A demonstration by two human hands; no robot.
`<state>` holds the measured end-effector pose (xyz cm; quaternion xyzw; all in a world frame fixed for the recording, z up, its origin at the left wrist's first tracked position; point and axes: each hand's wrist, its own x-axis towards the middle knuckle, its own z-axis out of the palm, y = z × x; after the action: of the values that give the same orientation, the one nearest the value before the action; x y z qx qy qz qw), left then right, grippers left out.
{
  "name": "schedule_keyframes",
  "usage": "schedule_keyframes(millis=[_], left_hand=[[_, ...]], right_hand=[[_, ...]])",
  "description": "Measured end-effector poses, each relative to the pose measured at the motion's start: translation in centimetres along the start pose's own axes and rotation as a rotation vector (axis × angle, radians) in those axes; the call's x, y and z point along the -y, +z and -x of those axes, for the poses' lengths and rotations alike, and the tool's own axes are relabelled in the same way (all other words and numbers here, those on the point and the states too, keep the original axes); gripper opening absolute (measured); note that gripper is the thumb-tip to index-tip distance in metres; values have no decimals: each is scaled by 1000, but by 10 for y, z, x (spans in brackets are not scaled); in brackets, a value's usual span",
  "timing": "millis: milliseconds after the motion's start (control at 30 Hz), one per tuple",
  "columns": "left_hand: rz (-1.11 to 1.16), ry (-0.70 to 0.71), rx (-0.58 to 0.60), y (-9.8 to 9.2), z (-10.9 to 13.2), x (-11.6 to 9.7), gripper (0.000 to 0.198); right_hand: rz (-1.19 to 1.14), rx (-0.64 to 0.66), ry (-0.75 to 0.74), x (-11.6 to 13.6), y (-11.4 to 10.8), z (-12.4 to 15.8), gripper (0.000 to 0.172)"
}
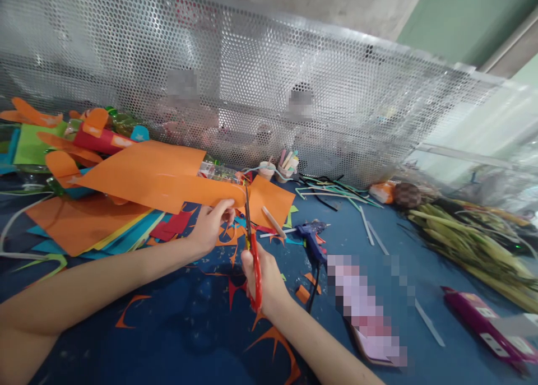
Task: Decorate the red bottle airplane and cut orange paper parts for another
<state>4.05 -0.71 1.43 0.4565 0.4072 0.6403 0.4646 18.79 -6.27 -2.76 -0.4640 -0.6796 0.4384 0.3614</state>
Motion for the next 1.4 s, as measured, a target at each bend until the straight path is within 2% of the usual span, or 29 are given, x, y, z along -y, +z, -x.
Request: schedule_keyframes(millis=[500,767,967,1400], left_hand=[[45,4,-21,0,-6,-1,38],[2,-7,-13,0,-8,-1,52],[71,-16,-39,2,-8,-2,43],[175,110,-16,-2,-19,-3,29]], right_hand=[[-29,-7,40,2,0,-1,54],[-40,-4,44,5,1,0,53],[15,-25,27,5,0,-1,52],[210,-68,-22,10,-4,-3,48]])
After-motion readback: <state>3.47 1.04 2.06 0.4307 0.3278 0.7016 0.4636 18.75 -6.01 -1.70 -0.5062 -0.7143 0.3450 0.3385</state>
